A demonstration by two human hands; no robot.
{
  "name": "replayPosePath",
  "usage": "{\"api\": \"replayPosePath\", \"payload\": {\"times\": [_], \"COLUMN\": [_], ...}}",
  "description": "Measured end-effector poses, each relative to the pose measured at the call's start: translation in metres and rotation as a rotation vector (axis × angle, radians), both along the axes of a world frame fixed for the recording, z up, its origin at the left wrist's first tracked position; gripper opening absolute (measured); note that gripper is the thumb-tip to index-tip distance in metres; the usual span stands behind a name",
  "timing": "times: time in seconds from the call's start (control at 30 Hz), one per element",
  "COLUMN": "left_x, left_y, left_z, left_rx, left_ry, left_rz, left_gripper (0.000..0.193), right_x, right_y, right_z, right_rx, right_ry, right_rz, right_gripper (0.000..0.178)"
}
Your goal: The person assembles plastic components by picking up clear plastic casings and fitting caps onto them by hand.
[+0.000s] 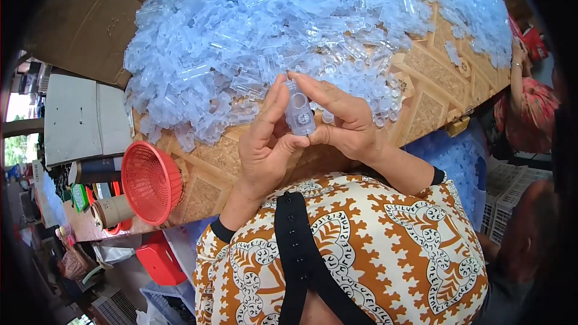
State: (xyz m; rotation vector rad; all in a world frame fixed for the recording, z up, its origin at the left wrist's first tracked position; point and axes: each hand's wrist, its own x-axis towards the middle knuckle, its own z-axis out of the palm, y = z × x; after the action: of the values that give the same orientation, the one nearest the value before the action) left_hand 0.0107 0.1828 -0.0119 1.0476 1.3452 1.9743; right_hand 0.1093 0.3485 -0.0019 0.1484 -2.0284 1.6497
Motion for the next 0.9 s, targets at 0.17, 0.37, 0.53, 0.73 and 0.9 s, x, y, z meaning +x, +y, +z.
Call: {"api": "replayPosePath", "payload": {"times": [0.17,0.37,0.53,0.73,0.9], "left_x": [-0.004,0.001,0.002,0.004,0.005], "left_y": [0.003,-0.002,0.001,-0.001,-0.001], "left_z": [0.005,0.015,0.013,0.017,0.010], "left_rx": [0.010,-0.080,-0.063,-0.025,0.002], "left_ry": [0.022,-0.189,-0.149,-0.311,-0.315], "left_rz": [-0.021,-0.040,-0.016,-0.082,-0.078], "left_gripper": [0.075,0.067,0.069,0.070,0.067], "right_x": [-0.003,-0.005,-0.005,-0.003,-0.007], "right_y": [0.004,0.002,0.001,0.000,0.005], "right_z": [0.006,0.000,-0.004,-0.001,-0.003], "right_rx": [0.264,0.328,0.264,0.317,0.377], "right_ry": [0.117,0.134,0.087,0.095,0.136], "right_rz": [-0.096,-0.124,-0.106,-0.103,-0.098], "right_gripper": [0.074,0.074,0.073,0.074,0.074]}}
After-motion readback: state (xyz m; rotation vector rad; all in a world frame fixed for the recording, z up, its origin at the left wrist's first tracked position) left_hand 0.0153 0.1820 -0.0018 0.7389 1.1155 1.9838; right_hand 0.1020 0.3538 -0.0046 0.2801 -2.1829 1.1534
